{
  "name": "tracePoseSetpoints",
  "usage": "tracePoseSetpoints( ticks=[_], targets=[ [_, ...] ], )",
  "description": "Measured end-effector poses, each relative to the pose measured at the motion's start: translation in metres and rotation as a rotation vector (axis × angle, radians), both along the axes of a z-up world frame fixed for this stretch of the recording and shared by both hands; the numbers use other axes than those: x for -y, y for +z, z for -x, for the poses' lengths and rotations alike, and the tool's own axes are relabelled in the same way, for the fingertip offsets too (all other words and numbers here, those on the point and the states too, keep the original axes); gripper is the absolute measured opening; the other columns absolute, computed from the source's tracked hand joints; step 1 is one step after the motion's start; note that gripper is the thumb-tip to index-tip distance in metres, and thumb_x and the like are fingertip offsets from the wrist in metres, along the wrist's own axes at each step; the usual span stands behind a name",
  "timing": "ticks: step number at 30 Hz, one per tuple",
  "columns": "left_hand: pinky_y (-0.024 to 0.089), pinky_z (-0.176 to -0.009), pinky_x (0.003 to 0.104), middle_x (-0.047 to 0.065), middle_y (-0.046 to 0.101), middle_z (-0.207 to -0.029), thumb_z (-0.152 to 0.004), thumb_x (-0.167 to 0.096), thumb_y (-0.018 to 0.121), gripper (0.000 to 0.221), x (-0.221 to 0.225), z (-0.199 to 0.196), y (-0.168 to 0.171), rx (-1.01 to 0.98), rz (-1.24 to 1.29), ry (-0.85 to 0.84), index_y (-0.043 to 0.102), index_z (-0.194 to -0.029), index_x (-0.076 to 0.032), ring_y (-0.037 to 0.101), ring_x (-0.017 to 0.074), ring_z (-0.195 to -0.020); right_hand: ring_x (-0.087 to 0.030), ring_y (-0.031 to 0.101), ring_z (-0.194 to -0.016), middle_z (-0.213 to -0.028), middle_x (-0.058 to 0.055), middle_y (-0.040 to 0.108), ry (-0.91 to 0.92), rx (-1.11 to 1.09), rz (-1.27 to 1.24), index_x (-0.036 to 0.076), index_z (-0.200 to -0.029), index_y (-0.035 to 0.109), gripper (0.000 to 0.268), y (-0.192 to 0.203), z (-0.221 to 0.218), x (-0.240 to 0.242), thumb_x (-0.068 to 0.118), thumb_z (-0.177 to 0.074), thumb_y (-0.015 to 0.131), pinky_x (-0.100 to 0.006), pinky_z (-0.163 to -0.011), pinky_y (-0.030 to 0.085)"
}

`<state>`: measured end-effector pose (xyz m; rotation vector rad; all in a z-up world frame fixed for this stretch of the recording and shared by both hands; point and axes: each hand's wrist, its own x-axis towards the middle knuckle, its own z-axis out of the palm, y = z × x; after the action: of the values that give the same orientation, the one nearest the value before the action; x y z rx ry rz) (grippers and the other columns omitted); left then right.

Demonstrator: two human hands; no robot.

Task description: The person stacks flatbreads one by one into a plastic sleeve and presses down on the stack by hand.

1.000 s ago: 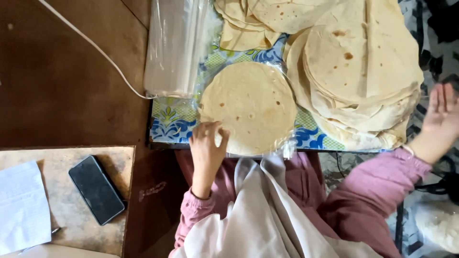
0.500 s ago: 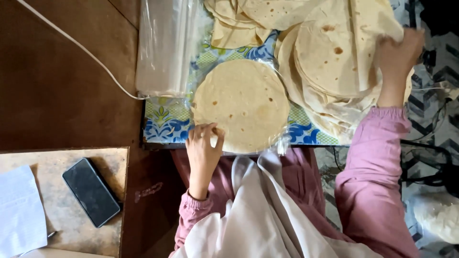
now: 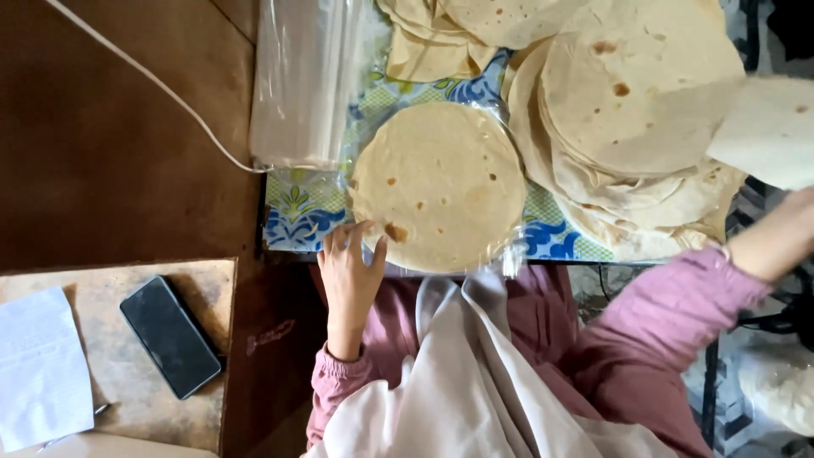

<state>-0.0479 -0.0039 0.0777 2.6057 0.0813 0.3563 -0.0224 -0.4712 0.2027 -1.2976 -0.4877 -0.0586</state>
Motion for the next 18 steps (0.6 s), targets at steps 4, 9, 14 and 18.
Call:
tracePoseSetpoints(
  ticks=[4, 9, 14, 18],
  targets=[
    [0.048, -0.094, 0.047, 0.01, 0.066, -0.116, -0.089, -0.027, 0.079, 0.038, 0.013, -0.011, -0.005, 0.024, 0.077, -0.067, 0.067, -0.122, -0.011, 0.06, 0.0309, -0.111, -0.022, 0.072, -0.108, -0.119, -0.009, 0.072, 0.253, 0.037, 0.187, 0.003, -0.128, 0.061, 0.028, -0.159, -0.023, 0.112, 0.006, -0.101, 0.056, -0.034, -0.092, 0.057],
    [0.044, -0.105, 0.045, 0.019, 0.057, -0.131, -0.076, -0.033, 0.086, 0.075, 0.043, -0.022, 0.047, 0.077, 0.464, -0.327, 0.052, -0.137, -0.002, 0.055, 0.0334, -0.12, -0.017, 0.078, -0.092, -0.106, -0.006, 0.076, 0.591, 0.088, 0.404, 0.002, -0.123, 0.061, 0.034, -0.097, -0.029, -0.037, -0.006, -0.091, 0.061, -0.029, -0.078, 0.06],
    [0.039, -0.115, 0.045, 0.028, 0.057, -0.136, -0.069, -0.021, 0.081, 0.053, 0.036, -0.015, 0.064, 0.035, 0.875, -0.747, 0.06, -0.114, -0.002, 0.051, 0.0402, -0.135, -0.026, 0.077, -0.092, -0.114, -0.01, 0.077, 0.895, 0.312, 0.404, 0.005, -0.126, 0.063, 0.04, -0.014, -0.035, -0.161, -0.008, -0.089, 0.067, -0.034, -0.074, 0.059],
    [0.051, -0.1, 0.042, 0.021, 0.073, -0.112, -0.081, -0.017, 0.078, 0.017, -0.005, -0.002, -0.023, -0.111, 1.214, -0.753, 0.072, -0.091, -0.005, 0.067, 0.035, -0.11, -0.027, 0.071, -0.095, -0.109, -0.012, 0.067, 0.615, 0.441, 0.375, 0.011, -0.114, 0.053, 0.038, -0.044, -0.047, -0.155, -0.005, -0.081, 0.063, -0.039, -0.08, 0.059]
  ],
)
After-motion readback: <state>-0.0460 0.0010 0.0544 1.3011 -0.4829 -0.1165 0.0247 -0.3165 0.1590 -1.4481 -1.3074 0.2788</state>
